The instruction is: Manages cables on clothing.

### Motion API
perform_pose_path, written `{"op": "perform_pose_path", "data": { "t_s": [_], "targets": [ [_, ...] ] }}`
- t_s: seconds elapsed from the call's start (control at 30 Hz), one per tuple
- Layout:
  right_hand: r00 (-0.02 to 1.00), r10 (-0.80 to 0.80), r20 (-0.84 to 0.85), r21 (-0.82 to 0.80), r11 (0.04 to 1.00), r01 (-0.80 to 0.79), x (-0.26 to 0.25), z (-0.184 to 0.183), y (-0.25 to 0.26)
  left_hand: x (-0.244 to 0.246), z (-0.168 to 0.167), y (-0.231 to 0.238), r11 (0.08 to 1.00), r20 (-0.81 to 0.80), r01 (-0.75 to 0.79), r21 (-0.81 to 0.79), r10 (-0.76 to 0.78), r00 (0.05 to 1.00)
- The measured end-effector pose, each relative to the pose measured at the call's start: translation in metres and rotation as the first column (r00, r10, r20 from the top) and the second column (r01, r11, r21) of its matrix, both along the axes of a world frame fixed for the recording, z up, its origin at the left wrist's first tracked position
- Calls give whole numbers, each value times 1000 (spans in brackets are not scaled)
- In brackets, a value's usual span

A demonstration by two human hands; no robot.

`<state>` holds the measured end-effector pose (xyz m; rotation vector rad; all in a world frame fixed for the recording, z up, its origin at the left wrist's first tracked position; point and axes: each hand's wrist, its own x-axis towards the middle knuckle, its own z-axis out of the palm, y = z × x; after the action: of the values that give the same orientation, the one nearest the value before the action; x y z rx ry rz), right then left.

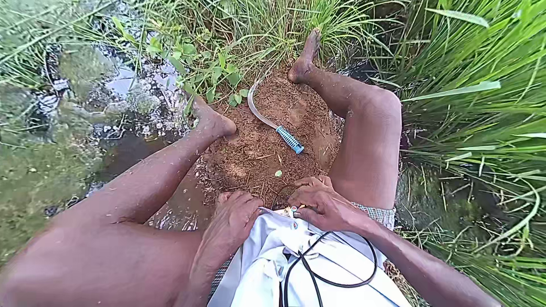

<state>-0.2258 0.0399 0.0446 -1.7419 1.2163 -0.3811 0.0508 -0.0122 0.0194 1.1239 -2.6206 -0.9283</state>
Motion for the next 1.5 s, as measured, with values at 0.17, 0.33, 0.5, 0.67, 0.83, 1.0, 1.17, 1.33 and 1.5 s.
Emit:
{"op": "perform_pose_path", "data": {
  "t_s": [0.17, 0.33, 0.5, 0.67, 0.83, 1.0, 1.17, 1.33, 1.5],
  "targets": [
    [1000, -4, -17, -137, 991, 2, 3, -1, 5, -8, -3, 7, 989, -151, -64, -133, 44, 988],
    [995, 62, -76, -209, 975, -77, 5, -4, 6, -21, 1, 13, 997, -436, -50, -54, 21, 899],
    [998, 49, -40, -201, 978, -56, 7, -5, 7, -30, -13, 22, 999, -433, -23, -24, 11, 901],
    [999, 29, 39, -167, 986, -22, 6, -6, 9, -29, -10, 25, 999, -389, -19, -28, 7, 921],
    [998, 21, 57, -142, 990, -13, 8, -7, 10, -32, -6, 25, 998, -342, -24, -61, 2, 940],
    [996, 5, 89, -135, 991, 8, 8, -5, 11, -40, -8, 30, 998, -378, -44, -55, 20, 926],
    [993, 0, 120, -137, 990, 17, 7, -4, 13, -41, -13, 32, 998, -428, -66, -19, 52, 902],
    [994, 13, 112, -95, 996, -2, 7, -3, 12, -40, -18, 34, 996, -464, -83, -15, 67, 883],
    [994, 17, 111, -64, 998, -10, 8, -5, 11, -40, -17, 35, 996, -448, -88, -33, 64, 892]
  ]
}}
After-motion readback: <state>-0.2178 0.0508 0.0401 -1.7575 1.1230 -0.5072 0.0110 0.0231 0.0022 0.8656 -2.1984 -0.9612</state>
